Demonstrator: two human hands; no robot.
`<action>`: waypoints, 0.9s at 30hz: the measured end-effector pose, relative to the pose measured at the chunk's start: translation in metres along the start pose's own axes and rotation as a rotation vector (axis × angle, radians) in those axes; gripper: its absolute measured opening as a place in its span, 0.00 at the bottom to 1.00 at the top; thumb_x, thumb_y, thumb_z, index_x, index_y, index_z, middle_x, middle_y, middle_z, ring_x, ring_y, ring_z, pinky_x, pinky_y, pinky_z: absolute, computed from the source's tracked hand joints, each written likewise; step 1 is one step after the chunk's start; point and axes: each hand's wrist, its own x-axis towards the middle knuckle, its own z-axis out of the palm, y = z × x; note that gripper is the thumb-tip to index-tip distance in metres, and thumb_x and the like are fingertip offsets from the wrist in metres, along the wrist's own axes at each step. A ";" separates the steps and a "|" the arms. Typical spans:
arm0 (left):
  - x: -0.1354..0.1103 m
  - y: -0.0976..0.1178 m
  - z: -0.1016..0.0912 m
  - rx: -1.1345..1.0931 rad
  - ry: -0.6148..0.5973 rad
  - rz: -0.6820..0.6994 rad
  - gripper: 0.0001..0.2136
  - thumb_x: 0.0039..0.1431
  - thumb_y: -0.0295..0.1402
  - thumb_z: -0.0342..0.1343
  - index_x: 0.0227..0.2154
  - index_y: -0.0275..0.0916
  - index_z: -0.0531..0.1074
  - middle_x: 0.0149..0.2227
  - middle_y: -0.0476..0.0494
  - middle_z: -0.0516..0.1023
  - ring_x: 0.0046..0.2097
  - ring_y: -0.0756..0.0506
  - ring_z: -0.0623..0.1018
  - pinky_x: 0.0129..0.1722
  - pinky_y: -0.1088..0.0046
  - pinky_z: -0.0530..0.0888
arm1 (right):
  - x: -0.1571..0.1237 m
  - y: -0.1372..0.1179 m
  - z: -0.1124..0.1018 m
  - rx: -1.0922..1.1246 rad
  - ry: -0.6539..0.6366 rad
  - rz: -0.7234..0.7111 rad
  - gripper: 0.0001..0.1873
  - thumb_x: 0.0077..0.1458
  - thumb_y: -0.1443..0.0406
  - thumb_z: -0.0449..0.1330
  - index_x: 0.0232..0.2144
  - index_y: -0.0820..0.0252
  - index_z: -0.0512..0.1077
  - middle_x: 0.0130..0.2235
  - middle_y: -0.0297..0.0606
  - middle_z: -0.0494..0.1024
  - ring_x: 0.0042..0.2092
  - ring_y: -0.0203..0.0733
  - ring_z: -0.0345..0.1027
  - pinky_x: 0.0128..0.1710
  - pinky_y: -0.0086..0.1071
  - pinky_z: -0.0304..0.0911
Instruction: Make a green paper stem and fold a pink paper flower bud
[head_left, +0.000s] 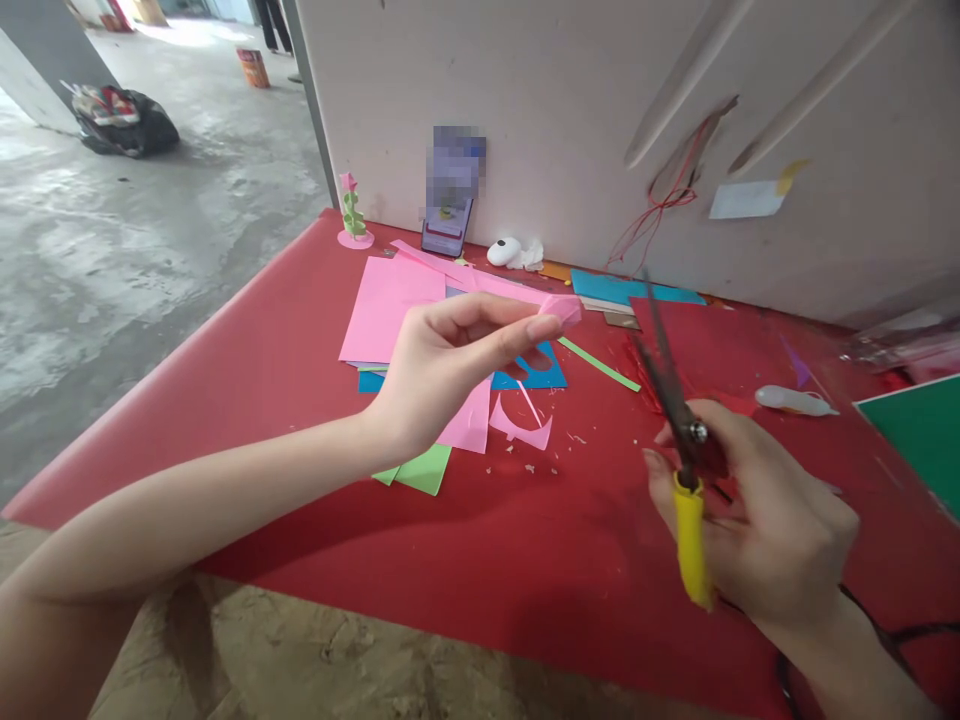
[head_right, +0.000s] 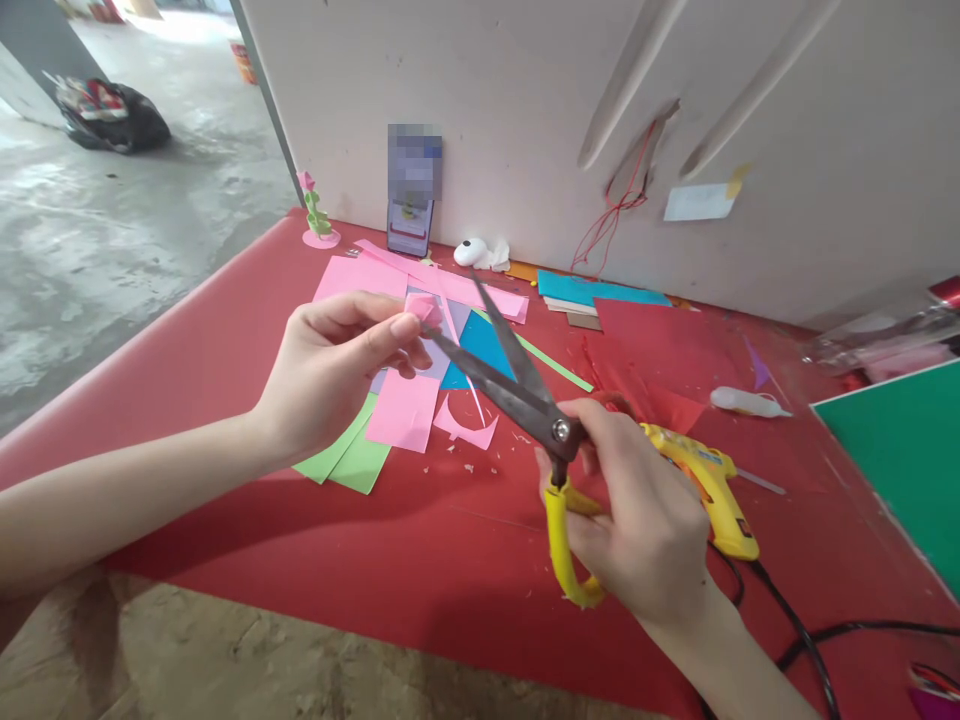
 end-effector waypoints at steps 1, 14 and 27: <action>0.000 0.000 0.000 -0.002 -0.005 0.005 0.03 0.51 0.34 0.63 0.25 0.41 0.77 0.24 0.55 0.78 0.27 0.57 0.77 0.27 0.86 0.74 | 0.000 0.000 -0.001 -0.017 -0.006 -0.034 0.18 0.52 0.71 0.56 0.46 0.54 0.64 0.31 0.34 0.72 0.29 0.36 0.66 0.30 0.29 0.64; 0.000 -0.002 0.000 -0.067 -0.048 0.015 0.02 0.52 0.31 0.62 0.26 0.40 0.78 0.25 0.55 0.78 0.27 0.58 0.76 0.26 0.86 0.74 | -0.001 0.002 0.002 -0.144 0.001 -0.164 0.11 0.59 0.67 0.51 0.44 0.65 0.65 0.31 0.37 0.72 0.31 0.33 0.66 0.31 0.26 0.58; -0.002 -0.002 0.002 -0.062 -0.044 0.014 0.03 0.51 0.30 0.62 0.25 0.39 0.78 0.25 0.54 0.78 0.26 0.57 0.76 0.26 0.84 0.75 | -0.002 0.001 0.002 -0.297 0.045 -0.221 0.18 0.64 0.59 0.46 0.41 0.69 0.67 0.25 0.36 0.69 0.27 0.31 0.62 0.27 0.26 0.54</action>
